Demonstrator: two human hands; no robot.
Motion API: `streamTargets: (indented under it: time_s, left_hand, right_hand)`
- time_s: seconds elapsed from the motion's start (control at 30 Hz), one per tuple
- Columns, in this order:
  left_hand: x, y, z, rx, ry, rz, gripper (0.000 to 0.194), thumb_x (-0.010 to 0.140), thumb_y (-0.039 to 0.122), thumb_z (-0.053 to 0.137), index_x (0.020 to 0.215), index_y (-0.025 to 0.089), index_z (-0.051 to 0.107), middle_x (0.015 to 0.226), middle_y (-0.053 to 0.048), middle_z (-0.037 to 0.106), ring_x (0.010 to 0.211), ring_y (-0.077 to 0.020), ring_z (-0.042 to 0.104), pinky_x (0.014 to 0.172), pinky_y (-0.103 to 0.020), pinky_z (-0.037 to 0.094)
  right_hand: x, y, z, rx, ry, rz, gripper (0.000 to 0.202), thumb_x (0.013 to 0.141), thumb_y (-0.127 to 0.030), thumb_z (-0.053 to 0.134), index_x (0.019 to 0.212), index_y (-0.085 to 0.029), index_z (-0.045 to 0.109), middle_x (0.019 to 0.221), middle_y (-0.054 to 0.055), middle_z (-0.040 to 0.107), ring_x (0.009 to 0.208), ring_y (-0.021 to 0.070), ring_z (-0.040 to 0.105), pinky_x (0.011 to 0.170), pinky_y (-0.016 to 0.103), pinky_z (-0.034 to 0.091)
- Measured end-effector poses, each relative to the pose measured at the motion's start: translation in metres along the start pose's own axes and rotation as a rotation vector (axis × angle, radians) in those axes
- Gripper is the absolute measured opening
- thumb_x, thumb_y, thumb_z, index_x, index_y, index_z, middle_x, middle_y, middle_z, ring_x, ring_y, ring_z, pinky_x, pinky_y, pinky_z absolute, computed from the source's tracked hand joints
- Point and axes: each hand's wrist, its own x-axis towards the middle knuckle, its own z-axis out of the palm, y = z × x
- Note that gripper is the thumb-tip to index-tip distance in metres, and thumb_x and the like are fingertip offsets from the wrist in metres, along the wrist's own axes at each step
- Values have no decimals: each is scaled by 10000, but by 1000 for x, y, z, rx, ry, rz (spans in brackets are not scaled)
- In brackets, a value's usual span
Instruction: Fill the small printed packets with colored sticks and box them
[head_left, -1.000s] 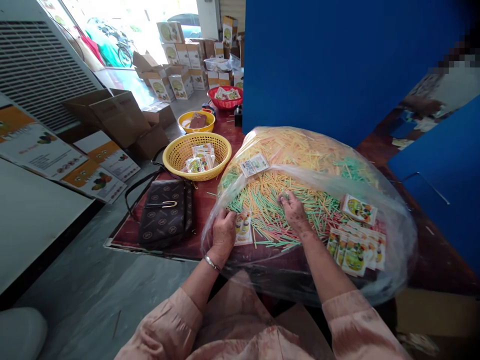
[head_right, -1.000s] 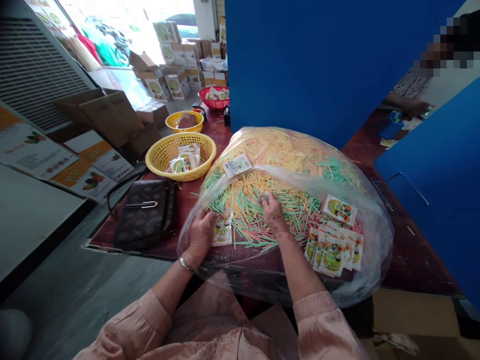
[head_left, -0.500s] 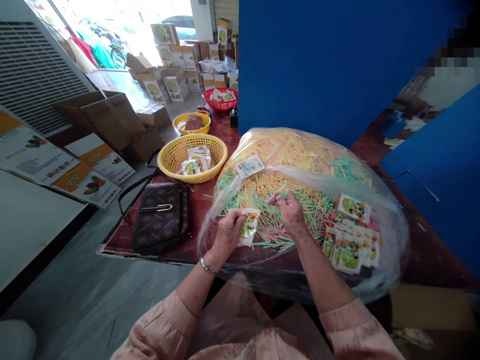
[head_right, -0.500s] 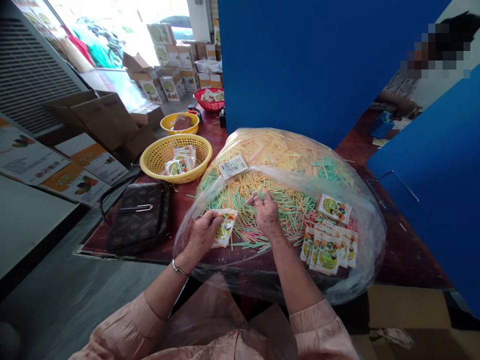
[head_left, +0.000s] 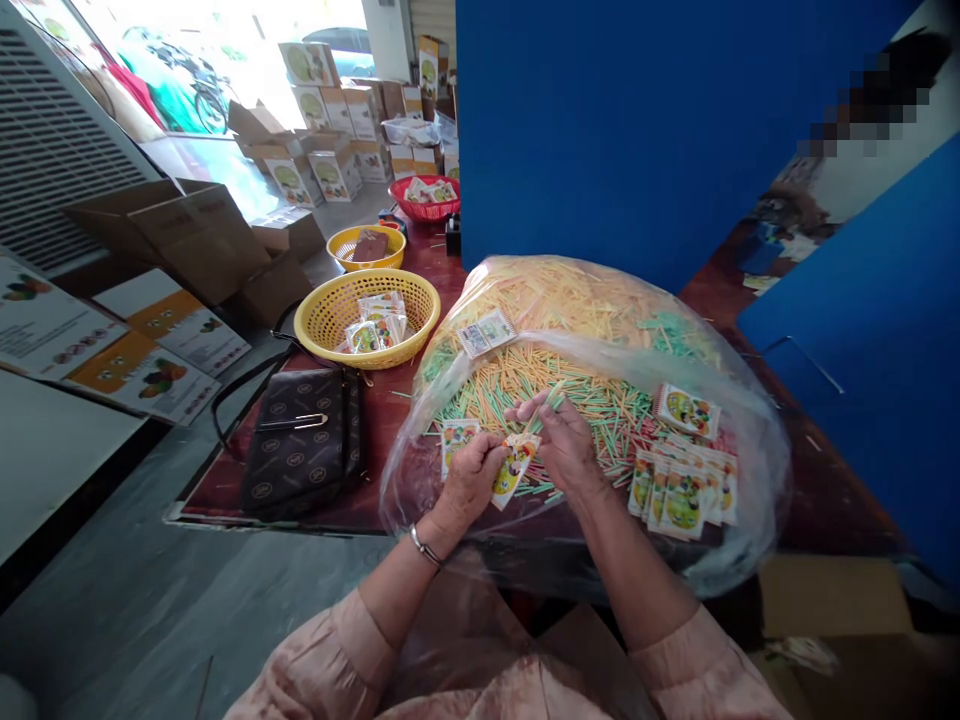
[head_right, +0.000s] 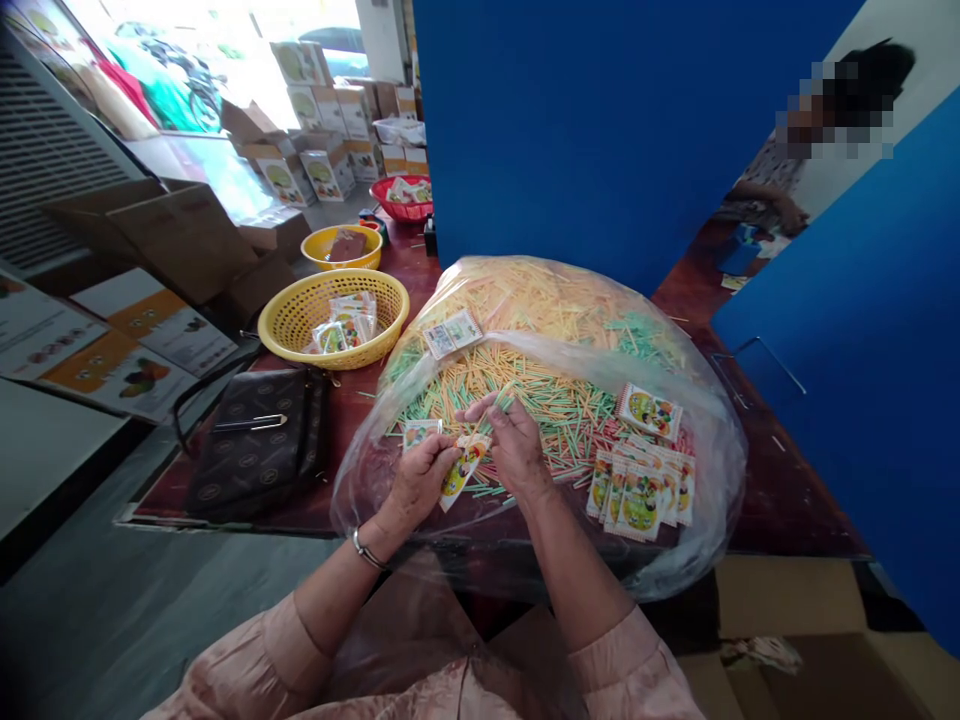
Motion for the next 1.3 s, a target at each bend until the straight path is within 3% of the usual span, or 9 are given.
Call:
streamTargets:
  time_s: [0.23,0.43,0.63,0.77,0.87,0.97,1.07,1.23,1.3]
  left_hand:
    - [1,-2,-1,5,-35,-34,171,795,299,508,688,178,567,634,26,558,616,-93,478,598,-194,398]
    - [3,0,0,-93,-13,-74,133,783,288,528,717,176,561,652,29,555,609,-88,476,574,-187,399]
    - [1,-5,1,-279,-69,-83,117,781,276,547,748,166,571,732,10,609,648,-90,518,607,-199,428]
    - [2,-10,3,-400,-99,-168,145,774,296,563,721,162,551,678,13,587,590,-91,507,551,-206,418]
    - [2,-12,3,-396,-89,-152,145,779,293,560,715,164,545,726,-4,600,624,-96,513,583,-212,426]
    - [3,-12,3,-403,-73,-128,141,783,287,560,715,166,539,764,-5,601,663,-94,514,624,-210,430]
    - [3,-14,4,-455,-74,-171,150,775,309,577,739,169,535,690,25,544,622,-84,484,579,-197,413]
    - [0,-18,2,-537,-67,-196,169,750,321,611,774,170,539,706,34,507,632,-79,466,596,-192,412]
    - [-2,-19,-2,-511,-73,-184,172,757,318,606,748,169,519,685,37,487,615,-77,449,580,-189,399]
  right_hand:
    - [6,-2,-10,-64,111,-138,112,833,-341,518,852,-231,530,765,-4,627,842,187,643,871,421,458]
    - [-4,0,-3,-151,-101,-4,179,836,-379,524,847,-222,608,880,43,680,960,214,629,874,401,468]
    - [-10,11,-3,-51,-191,117,171,796,-381,589,868,-228,618,970,55,692,1067,219,584,919,412,444]
    - [-10,15,-8,47,-145,178,157,784,-358,605,879,-233,620,946,45,699,1023,219,605,878,407,474]
    - [-12,19,-9,75,-142,235,171,785,-356,602,888,-221,616,929,51,700,973,218,625,825,383,503]
    - [-14,22,-8,21,-150,244,336,768,-359,625,1078,-245,567,1058,54,665,940,203,634,797,353,517]
    - [-17,19,-7,-66,-84,101,481,809,-386,575,1259,-296,430,1178,50,607,1005,194,608,867,370,491]
    - [-24,8,-11,-550,-313,28,302,881,-365,470,1132,-249,591,1136,39,630,1096,206,555,968,365,414]
    - [-21,7,-17,-605,-308,1,301,893,-341,445,1146,-247,579,1133,37,629,1073,197,568,945,350,431]
